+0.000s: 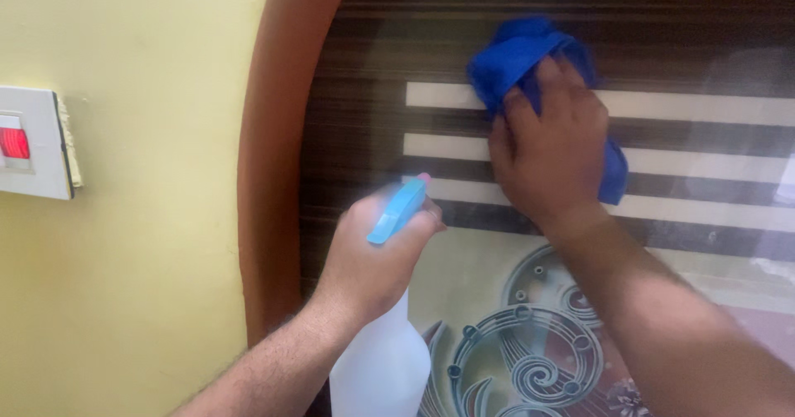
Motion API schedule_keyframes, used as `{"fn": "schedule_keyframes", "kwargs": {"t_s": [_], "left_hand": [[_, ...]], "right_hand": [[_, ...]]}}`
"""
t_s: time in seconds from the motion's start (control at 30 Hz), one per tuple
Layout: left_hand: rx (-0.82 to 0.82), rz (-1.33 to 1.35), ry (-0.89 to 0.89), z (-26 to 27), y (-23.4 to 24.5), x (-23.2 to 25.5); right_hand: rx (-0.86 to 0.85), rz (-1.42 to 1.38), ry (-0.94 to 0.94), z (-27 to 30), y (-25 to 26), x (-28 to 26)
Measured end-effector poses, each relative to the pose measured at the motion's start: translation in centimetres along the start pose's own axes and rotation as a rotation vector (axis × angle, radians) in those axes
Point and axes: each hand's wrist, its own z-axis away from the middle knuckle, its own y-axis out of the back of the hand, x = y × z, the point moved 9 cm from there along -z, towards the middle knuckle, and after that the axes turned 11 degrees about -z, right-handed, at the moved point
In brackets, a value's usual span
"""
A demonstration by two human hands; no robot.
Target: The person sprays a glass surface with a spray bottle and wipes it with a blue cloth. The person repeatedly sprays and wipes different sections of the glass door, moving from the center to the edges and top.
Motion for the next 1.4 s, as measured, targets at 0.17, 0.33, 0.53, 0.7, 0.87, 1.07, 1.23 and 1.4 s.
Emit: {"fn": "schedule_keyframes", "kwargs": {"t_s": [0.17,0.33,0.53,0.7,0.87,1.07,1.23,1.4], "left_hand": [[-0.013,-0.025,-0.008,0.0,0.2,-0.1],[0.004,0.035,0.014,-0.1,0.5,-0.1],[-0.027,-0.031,-0.013,-0.6,0.4,0.5],[-0.024,-0.04,-0.019,-0.7,0.2,0.5],[-0.022,0.023,-0.035,-0.8,0.2,0.4],[-0.025,0.008,0.033,-0.6,-0.2,-0.8],[-0.009,0.105,-0.015,-0.6,-0.2,-1.2],[-0.019,0.096,-0.04,-0.5,-0.3,-2.2]], "right_hand": [[-0.019,-0.053,0.039,-0.7,-0.6,-2.1],[-0.067,-0.088,0.093,-0.9,-1.4,-4.4],[-0.133,-0.161,0.19,-0.7,-1.8,-6.4],[-0.211,-0.177,0.218,0.0,-2.1,-6.8],[-0.234,-0.167,0.244,0.2,-1.8,-6.2],[-0.205,-0.131,0.193,0.3,-1.2,-3.9],[-0.084,-0.064,0.13,0.4,0.1,-1.0],[-0.025,0.006,0.005,0.8,0.8,2.0]]}}
